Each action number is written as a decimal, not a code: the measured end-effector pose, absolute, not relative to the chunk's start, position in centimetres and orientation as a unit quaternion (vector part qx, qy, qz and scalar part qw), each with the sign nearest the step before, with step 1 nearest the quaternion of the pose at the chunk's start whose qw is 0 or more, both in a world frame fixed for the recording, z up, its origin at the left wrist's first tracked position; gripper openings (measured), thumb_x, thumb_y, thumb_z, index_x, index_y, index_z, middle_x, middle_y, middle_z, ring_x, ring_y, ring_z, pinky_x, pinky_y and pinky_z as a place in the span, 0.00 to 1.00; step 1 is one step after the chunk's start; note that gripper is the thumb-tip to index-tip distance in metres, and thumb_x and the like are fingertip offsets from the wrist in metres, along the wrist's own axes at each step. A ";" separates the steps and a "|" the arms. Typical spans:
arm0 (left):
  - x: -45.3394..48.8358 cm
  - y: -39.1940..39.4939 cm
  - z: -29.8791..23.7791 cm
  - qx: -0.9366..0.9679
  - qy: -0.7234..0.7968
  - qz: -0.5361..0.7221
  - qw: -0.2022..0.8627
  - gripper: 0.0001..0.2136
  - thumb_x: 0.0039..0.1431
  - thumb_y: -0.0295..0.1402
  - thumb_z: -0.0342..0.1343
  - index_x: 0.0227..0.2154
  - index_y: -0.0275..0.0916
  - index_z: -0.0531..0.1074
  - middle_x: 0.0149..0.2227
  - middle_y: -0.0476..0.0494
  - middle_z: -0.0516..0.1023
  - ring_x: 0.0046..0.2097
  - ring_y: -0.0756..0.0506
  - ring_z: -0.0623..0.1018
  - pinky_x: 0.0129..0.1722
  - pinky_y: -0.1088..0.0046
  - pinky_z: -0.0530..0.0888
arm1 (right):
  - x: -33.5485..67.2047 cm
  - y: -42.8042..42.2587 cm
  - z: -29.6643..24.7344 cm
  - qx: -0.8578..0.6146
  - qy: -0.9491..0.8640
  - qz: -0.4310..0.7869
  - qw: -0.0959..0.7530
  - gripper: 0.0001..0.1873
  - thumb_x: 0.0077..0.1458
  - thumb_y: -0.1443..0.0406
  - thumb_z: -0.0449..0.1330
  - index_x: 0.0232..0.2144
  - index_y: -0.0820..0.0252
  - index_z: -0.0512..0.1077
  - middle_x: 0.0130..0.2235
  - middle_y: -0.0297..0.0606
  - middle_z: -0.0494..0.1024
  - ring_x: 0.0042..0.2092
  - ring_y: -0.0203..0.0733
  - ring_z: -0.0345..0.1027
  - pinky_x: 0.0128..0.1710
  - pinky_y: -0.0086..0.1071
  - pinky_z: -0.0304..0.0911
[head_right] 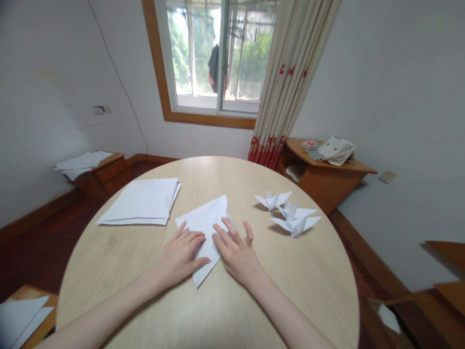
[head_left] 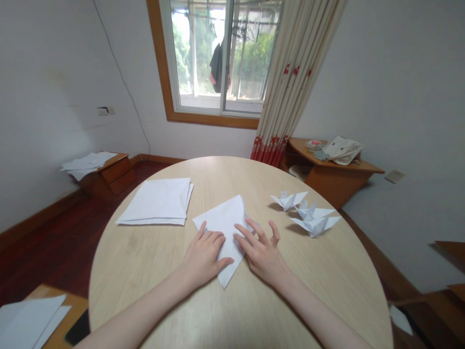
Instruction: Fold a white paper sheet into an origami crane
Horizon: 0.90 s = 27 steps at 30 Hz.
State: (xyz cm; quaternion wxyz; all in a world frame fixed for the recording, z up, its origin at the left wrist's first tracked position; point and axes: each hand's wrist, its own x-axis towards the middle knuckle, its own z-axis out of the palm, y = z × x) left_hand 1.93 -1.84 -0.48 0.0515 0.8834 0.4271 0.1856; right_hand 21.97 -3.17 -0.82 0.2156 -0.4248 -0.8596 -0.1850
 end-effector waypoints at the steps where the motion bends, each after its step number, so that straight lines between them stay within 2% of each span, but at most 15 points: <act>1: 2.0 -1.8 -0.5 0.884 0.427 0.185 0.050 0.17 0.60 0.45 0.56 0.45 0.38 0.70 0.48 0.41 0.76 0.51 0.40 0.73 0.64 0.51 0.50 | 21.9 -3.2 -0.8 -0.429 -0.858 -0.186 0.212 0.21 0.59 0.72 0.52 0.53 0.51 0.66 0.60 0.35 0.68 0.64 0.49 0.49 0.62 0.50 0.11; 4: 2.0 -1.8 -0.6 0.884 0.429 0.179 0.049 0.18 0.57 0.44 0.58 0.46 0.38 0.69 0.48 0.41 0.75 0.51 0.39 0.73 0.64 0.50 0.49 | 21.8 -3.4 -0.9 -0.443 -0.851 -0.199 0.198 0.29 0.61 0.71 0.50 0.62 0.48 0.54 0.64 0.36 0.60 0.66 0.49 0.42 0.62 0.51 0.12; 8: 2.0 -1.9 -0.5 0.883 0.433 0.173 0.054 0.19 0.56 0.43 0.60 0.45 0.38 0.68 0.48 0.41 0.75 0.51 0.39 0.72 0.64 0.50 0.49 | 21.9 -3.0 -1.8 -0.449 -0.827 -0.250 0.228 0.35 0.61 0.69 0.52 0.66 0.50 0.44 0.66 0.39 0.55 0.68 0.51 0.30 0.63 0.54 0.19; 12: 2.0 -2.0 -0.2 0.882 0.437 0.170 0.056 0.18 0.55 0.42 0.61 0.44 0.37 0.68 0.47 0.42 0.75 0.51 0.39 0.73 0.64 0.50 0.48 | 21.8 -2.3 -2.6 -0.420 -0.808 -0.284 0.302 0.45 0.58 0.67 0.57 0.67 0.50 0.32 0.70 0.39 0.30 0.68 0.56 0.23 0.63 0.60 0.28; 15: 2.0 -2.2 -0.1 0.882 0.438 0.164 0.054 0.17 0.55 0.41 0.61 0.42 0.37 0.68 0.45 0.42 0.75 0.50 0.39 0.73 0.63 0.49 0.49 | 21.7 -2.0 -2.9 -0.444 -0.800 -0.261 0.307 0.48 0.59 0.67 0.56 0.66 0.54 0.25 0.69 0.42 0.23 0.68 0.59 0.24 0.61 0.61 0.33; 19: 1.9 -2.2 -0.3 0.896 0.404 0.171 0.064 0.13 0.57 0.38 0.60 0.43 0.39 0.68 0.48 0.43 0.74 0.51 0.40 0.72 0.63 0.48 0.50 | 21.7 -1.8 -3.3 -0.497 -0.792 -0.223 0.275 0.46 0.61 0.63 0.53 0.66 0.61 0.23 0.69 0.48 0.26 0.68 0.59 0.26 0.60 0.60 0.37; 24: 1.4 -1.7 -0.6 0.912 0.367 0.166 0.077 0.12 0.59 0.37 0.59 0.45 0.43 0.71 0.49 0.43 0.74 0.51 0.41 0.73 0.63 0.46 0.50 | 21.9 -1.7 -3.7 -0.544 -0.780 -0.198 0.238 0.43 0.63 0.60 0.49 0.66 0.64 0.24 0.68 0.53 0.43 0.68 0.56 0.32 0.61 0.56 0.37; 27: 1.1 -1.4 -0.6 0.917 0.356 0.159 0.086 0.12 0.60 0.38 0.59 0.46 0.45 0.74 0.49 0.43 0.74 0.52 0.41 0.72 0.62 0.45 0.50 | 22.1 -1.5 -3.8 -0.558 -0.775 -0.193 0.224 0.42 0.64 0.58 0.47 0.66 0.65 0.25 0.66 0.53 0.50 0.67 0.56 0.37 0.61 0.55 0.37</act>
